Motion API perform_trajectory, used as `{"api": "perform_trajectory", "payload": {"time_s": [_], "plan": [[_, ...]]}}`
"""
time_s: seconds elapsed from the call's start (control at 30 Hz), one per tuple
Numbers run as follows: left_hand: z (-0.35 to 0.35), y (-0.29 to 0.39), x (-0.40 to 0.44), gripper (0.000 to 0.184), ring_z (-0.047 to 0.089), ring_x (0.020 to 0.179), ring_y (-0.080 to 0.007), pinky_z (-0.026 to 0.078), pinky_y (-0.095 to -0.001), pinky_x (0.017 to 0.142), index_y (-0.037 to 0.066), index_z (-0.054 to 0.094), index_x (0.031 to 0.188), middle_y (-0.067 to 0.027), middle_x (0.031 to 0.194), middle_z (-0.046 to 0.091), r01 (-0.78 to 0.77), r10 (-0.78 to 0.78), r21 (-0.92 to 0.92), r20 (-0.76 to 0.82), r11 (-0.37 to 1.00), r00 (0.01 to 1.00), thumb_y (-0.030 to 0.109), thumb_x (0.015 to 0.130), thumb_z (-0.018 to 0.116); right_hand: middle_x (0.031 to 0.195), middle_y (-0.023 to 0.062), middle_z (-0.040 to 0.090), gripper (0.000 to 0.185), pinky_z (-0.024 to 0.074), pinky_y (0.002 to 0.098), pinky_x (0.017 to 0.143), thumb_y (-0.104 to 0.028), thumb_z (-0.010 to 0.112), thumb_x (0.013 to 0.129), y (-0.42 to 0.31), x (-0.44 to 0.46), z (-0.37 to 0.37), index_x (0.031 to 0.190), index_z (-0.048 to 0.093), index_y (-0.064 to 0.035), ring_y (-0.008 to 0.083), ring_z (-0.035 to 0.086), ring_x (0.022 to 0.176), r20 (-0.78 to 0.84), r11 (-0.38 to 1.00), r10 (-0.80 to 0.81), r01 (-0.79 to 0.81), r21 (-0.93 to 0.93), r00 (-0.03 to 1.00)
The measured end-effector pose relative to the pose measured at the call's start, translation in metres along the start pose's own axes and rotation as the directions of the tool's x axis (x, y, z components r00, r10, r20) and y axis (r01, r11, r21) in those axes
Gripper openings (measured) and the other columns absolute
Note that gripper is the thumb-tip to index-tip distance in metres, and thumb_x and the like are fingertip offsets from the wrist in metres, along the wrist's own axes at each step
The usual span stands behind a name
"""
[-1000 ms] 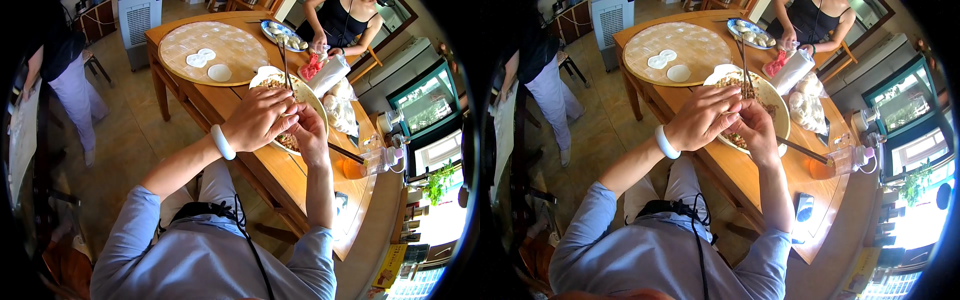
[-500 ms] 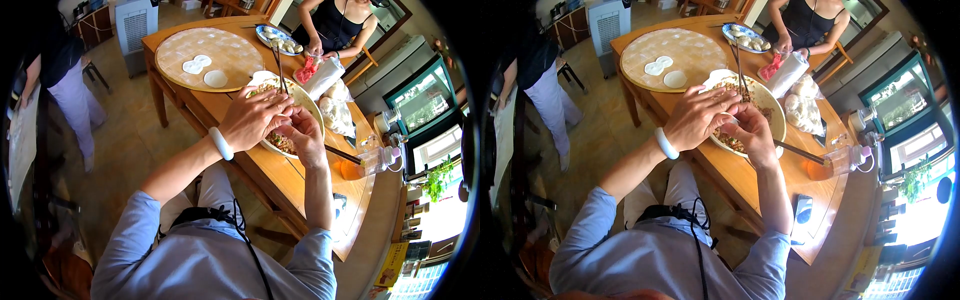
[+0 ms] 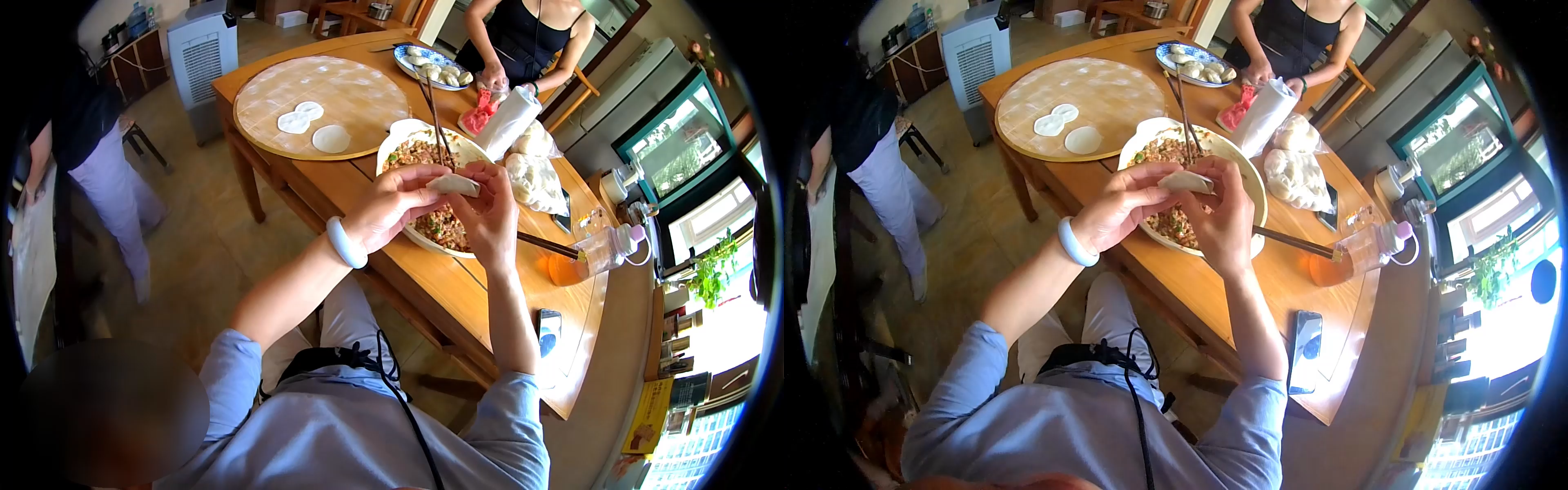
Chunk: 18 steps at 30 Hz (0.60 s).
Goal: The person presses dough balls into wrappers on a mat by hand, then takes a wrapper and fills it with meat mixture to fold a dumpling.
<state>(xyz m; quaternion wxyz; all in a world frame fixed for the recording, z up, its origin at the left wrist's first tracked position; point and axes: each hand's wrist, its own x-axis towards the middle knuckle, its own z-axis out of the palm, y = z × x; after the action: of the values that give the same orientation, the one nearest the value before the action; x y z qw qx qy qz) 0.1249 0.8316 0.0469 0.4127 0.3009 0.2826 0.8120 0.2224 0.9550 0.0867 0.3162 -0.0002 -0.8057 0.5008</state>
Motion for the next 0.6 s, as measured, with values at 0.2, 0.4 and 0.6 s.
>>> {"api": "perform_trajectory", "payload": {"time_s": [0.2, 0.4, 0.6], "plan": [[-0.003, -0.002, 0.002, 0.027, 0.055, 0.105, -0.0196, 0.046, -0.0273, 0.094, -0.002, 0.050, 0.114, -0.0144, 0.113, 0.055, 0.014, -0.029, -0.313, -0.046, 0.950, 0.999, 0.000, 0.087, 0.049, 0.109, 0.0124, 0.051, 0.046, 0.0533, 0.0274, 0.075, 0.008, 0.063, 0.074, 0.009, -0.006, -0.001, 0.111, 0.039, -0.0017, 0.0183, 0.057, 0.097, -0.145, 0.986, -0.159, 0.165, 0.028, 0.977], [-0.002, -0.002, -0.001, 0.026, 0.056, 0.103, -0.0199, 0.048, -0.0259, 0.092, -0.003, 0.050, 0.113, -0.0162, 0.110, 0.056, -0.001, 0.019, -0.420, 0.038, 0.908, 0.999, -0.001, 0.088, 0.047, 0.098, 0.0114, 0.058, 0.022, 0.0525, 0.0261, 0.066, 0.002, 0.064, 0.076, 0.004, -0.010, 0.002, 0.095, 0.053, 0.0008, 0.0180, 0.058, 0.089, -0.199, 0.953, -0.285, 0.253, -0.168, 0.938], [0.003, 0.000, -0.004, 0.025, 0.057, 0.101, -0.0201, 0.048, -0.0267, 0.091, -0.003, 0.052, 0.112, -0.0149, 0.109, 0.057, 0.027, 0.002, -0.438, 0.067, 0.899, 0.998, -0.001, 0.088, 0.045, 0.095, 0.0127, 0.059, 0.030, 0.0501, 0.0266, 0.062, 0.001, 0.066, 0.074, -0.003, -0.009, 0.000, 0.101, 0.054, -0.0005, 0.0211, 0.058, 0.080, -0.105, 0.787, -0.502, 0.402, -0.468, 0.859]]}}
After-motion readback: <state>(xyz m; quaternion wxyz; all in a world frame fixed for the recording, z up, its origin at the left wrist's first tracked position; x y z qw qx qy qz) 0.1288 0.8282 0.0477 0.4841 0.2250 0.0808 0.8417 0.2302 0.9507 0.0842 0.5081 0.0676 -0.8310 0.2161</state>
